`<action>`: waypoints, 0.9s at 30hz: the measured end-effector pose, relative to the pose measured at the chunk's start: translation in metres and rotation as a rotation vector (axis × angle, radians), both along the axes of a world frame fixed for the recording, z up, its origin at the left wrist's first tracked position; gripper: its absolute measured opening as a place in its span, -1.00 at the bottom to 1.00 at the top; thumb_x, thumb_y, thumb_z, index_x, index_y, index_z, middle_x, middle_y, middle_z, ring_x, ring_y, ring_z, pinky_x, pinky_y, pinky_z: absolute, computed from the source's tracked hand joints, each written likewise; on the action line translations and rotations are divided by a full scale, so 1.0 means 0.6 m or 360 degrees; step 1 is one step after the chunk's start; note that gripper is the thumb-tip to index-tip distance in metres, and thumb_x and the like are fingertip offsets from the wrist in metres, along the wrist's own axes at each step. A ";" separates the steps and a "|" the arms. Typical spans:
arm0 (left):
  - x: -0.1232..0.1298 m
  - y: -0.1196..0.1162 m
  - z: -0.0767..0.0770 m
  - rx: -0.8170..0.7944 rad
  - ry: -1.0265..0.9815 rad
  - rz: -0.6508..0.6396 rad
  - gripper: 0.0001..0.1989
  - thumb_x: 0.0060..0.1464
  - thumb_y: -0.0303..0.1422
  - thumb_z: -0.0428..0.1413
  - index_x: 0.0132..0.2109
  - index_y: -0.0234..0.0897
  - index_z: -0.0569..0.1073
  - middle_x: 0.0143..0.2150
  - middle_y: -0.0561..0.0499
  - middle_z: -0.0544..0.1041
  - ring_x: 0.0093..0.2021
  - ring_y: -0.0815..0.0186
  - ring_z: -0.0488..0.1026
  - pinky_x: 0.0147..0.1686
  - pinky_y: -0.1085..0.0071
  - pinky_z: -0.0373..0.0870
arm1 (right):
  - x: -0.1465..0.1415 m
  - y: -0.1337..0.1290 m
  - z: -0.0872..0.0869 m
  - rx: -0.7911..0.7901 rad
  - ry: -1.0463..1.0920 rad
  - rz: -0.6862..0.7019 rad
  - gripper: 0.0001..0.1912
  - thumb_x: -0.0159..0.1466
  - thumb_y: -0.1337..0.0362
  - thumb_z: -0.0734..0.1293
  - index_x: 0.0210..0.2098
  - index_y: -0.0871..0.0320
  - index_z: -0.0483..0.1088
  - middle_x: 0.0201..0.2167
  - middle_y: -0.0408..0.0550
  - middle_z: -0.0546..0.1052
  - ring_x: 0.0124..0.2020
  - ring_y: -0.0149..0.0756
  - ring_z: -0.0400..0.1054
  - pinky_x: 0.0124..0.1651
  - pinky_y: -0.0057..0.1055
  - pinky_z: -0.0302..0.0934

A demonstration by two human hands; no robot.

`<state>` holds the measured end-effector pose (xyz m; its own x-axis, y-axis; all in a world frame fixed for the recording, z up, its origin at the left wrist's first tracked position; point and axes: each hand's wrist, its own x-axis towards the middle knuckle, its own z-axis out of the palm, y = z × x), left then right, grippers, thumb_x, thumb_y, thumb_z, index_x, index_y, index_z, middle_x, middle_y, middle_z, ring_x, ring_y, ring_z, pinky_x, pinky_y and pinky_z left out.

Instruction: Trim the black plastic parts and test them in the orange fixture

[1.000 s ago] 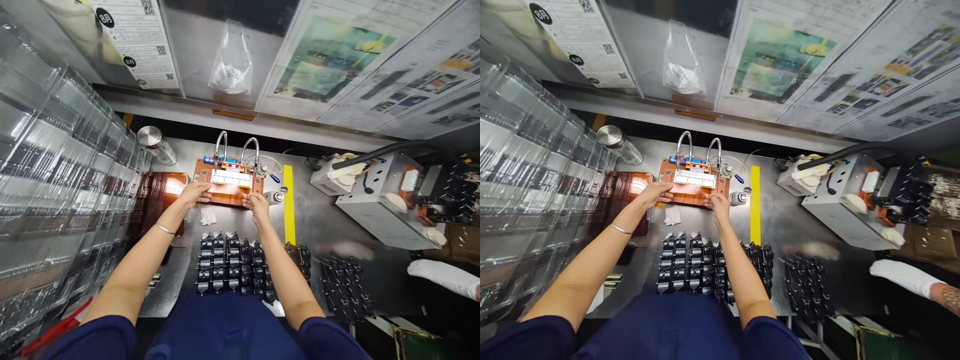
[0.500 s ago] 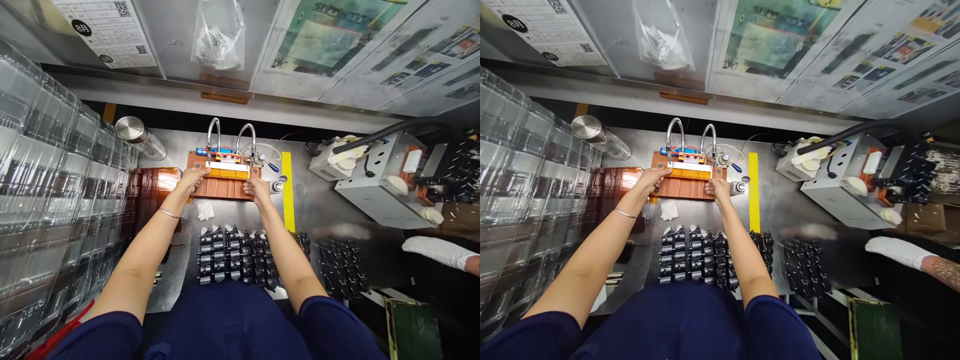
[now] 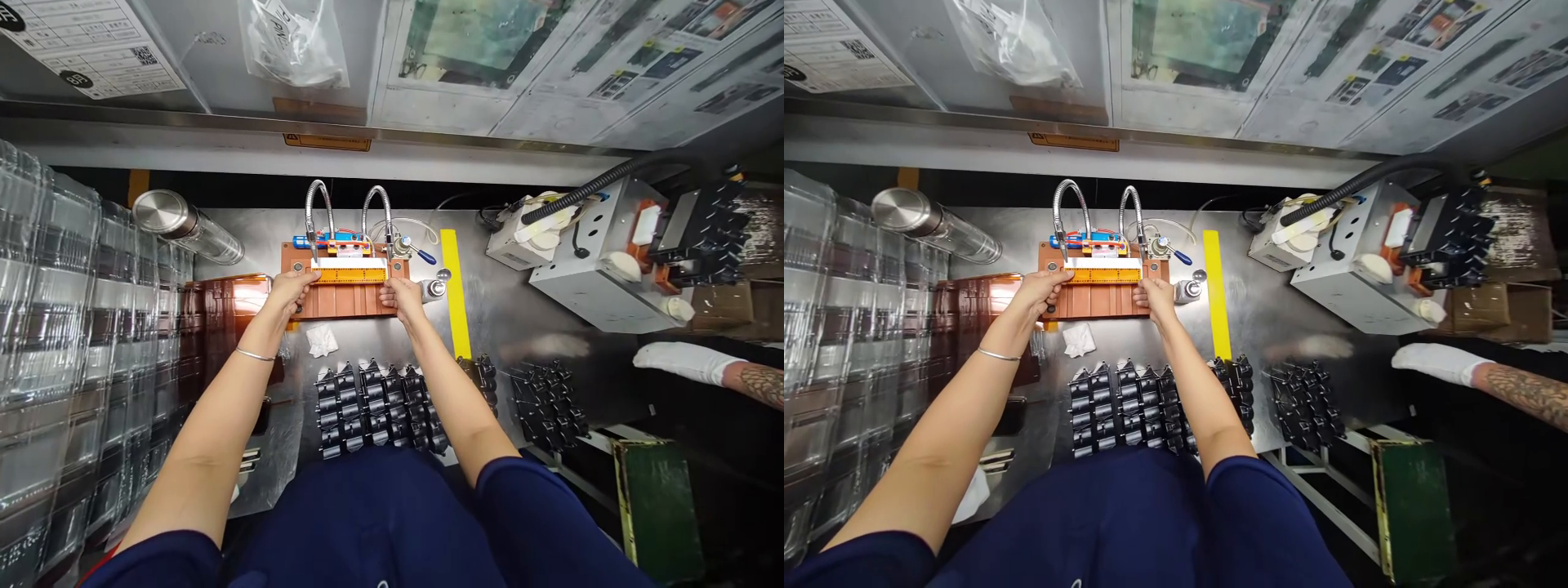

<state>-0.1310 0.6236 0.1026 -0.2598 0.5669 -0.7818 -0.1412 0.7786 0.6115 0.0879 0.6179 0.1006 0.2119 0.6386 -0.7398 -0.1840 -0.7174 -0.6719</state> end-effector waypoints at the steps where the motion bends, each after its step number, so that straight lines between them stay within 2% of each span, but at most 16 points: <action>1: 0.000 0.000 0.000 -0.0003 0.0007 -0.0003 -0.68 -0.18 -0.42 0.28 -0.52 -0.30 0.22 -0.76 0.20 0.18 -0.77 0.56 0.00 -0.77 0.60 -0.16 | 0.000 0.000 -0.001 0.0004 -0.0001 -0.0002 -0.95 0.10 0.42 0.29 -0.47 0.27 0.29 -0.68 -0.16 0.43 -0.72 -0.52 0.27 -0.68 -0.64 0.19; 11: -0.001 0.000 0.001 0.0009 0.0073 -0.0049 -0.61 -0.16 -0.46 0.32 -0.57 -0.30 0.19 -0.79 0.20 0.17 -0.78 0.57 -0.01 -0.81 0.60 -0.15 | 0.000 0.003 -0.013 -0.0010 -0.0061 -0.0002 -0.88 0.09 0.40 0.32 -0.49 0.24 0.24 -0.70 -0.18 0.41 -0.72 -0.51 0.27 -0.69 -0.63 0.20; 16: -0.038 0.010 -0.001 -0.0123 -0.0040 -0.0392 -0.71 -0.12 -0.41 0.34 -0.53 -0.40 0.35 -0.70 0.06 0.37 -0.75 0.52 0.22 -0.77 0.61 0.12 | 0.000 0.003 -0.013 -0.0057 -0.0147 0.0055 -0.84 0.12 0.37 0.33 -0.49 0.23 0.23 -0.70 -0.18 0.41 -0.74 -0.50 0.26 -0.70 -0.63 0.19; 19: -0.053 0.010 -0.003 -0.0167 -0.0147 -0.0456 -0.77 -0.08 -0.43 0.32 -0.48 -0.44 0.41 -0.64 -0.01 0.44 -0.70 0.50 0.33 -0.72 0.63 0.24 | 0.001 0.000 -0.012 -0.0037 -0.0164 0.0086 -0.80 0.13 0.34 0.35 -0.51 0.24 0.23 -0.71 -0.17 0.40 -0.74 -0.49 0.26 -0.72 -0.62 0.18; 23: -0.052 0.001 -0.002 -0.0051 -0.0196 -0.0386 -0.76 -0.08 -0.44 0.32 -0.51 -0.42 0.40 -0.67 0.04 0.39 -0.74 0.56 0.23 -0.78 0.66 0.13 | 0.004 -0.004 -0.012 0.0000 -0.0084 0.0093 -0.83 0.15 0.35 0.35 -0.48 0.25 0.26 -0.68 -0.17 0.42 -0.73 -0.51 0.28 -0.70 -0.63 0.19; 27: -0.057 -0.007 0.007 -0.0002 -0.0331 -0.0471 -0.79 -0.15 -0.50 0.33 -0.49 -0.42 0.42 -0.65 0.06 0.36 -0.74 0.58 0.18 -0.80 0.68 0.02 | 0.007 -0.008 -0.014 0.0054 -0.0030 0.0100 -0.87 0.13 0.40 0.35 -0.47 0.26 0.28 -0.66 -0.15 0.45 -0.71 -0.50 0.30 -0.69 -0.63 0.20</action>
